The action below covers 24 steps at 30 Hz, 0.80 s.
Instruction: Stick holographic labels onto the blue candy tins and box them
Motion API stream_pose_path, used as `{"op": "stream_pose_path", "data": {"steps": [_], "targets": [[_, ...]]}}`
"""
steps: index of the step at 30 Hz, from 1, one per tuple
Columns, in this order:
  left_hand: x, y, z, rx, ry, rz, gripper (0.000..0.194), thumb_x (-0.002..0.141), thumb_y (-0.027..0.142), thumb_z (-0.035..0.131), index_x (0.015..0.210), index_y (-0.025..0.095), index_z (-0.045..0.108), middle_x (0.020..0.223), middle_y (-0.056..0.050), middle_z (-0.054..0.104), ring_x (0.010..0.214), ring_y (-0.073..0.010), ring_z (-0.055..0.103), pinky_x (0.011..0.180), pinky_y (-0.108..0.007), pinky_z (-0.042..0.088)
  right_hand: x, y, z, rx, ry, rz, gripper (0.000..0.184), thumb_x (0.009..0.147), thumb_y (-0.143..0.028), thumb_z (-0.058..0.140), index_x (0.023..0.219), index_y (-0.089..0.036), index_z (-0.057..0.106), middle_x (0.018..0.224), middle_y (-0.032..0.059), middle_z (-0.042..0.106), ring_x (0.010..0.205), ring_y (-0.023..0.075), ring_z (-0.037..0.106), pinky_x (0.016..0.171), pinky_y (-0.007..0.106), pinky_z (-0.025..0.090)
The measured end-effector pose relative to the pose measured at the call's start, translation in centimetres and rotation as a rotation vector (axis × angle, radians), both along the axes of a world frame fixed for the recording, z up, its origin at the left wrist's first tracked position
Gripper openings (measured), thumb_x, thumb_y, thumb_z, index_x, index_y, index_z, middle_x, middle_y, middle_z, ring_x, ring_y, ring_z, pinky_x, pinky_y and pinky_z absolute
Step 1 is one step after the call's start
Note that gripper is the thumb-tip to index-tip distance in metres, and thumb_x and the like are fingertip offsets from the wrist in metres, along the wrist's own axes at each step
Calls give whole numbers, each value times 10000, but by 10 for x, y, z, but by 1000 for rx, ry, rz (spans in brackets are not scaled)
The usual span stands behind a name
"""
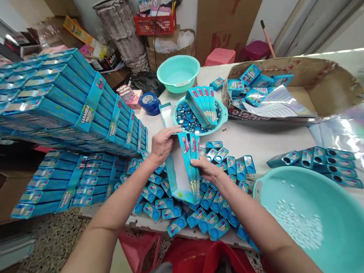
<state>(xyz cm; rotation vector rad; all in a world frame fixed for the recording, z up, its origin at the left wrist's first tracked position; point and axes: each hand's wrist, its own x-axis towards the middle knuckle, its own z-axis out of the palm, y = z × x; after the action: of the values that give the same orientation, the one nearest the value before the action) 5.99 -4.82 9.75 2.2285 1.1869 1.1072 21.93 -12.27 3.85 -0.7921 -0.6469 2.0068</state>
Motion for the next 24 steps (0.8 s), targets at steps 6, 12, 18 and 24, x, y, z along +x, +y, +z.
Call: {"op": "stream_pose_path", "data": {"steps": [6,12,18,24], "targets": [[-31,-14,-12,-27,-275,218,232,811,192,498,951,213,682,916,-1,717,880,-159,655,838,-281,515,35,-25,-20,-325,39,-312,357,592,-429,732,851,-197,651,683,22,730,700,252,711,722,395,592],[-62,15,-43,-431,256,244,288,784,183,483,978,205,695,991,-26,706,973,-203,616,892,-314,481,79,-64,-25,-370,-62,-437,350,587,-418,725,852,-199,658,723,29,741,695,258,713,691,401,596],[-6,-17,-43,-324,395,-91,582,753,265,630,1321,256,506,1414,-69,465,1320,-265,388,1090,-419,328,48,-92,-15,-370,-71,-305,446,539,-389,767,926,-200,655,772,51,743,772,302,713,756,467,578],[28,-51,-32,-237,115,-157,402,778,47,405,1012,236,672,1049,-8,697,1004,-162,635,920,-287,482,46,-106,-21,-351,-155,-432,383,579,-437,708,891,-229,632,710,16,720,742,269,703,756,435,574]]}}
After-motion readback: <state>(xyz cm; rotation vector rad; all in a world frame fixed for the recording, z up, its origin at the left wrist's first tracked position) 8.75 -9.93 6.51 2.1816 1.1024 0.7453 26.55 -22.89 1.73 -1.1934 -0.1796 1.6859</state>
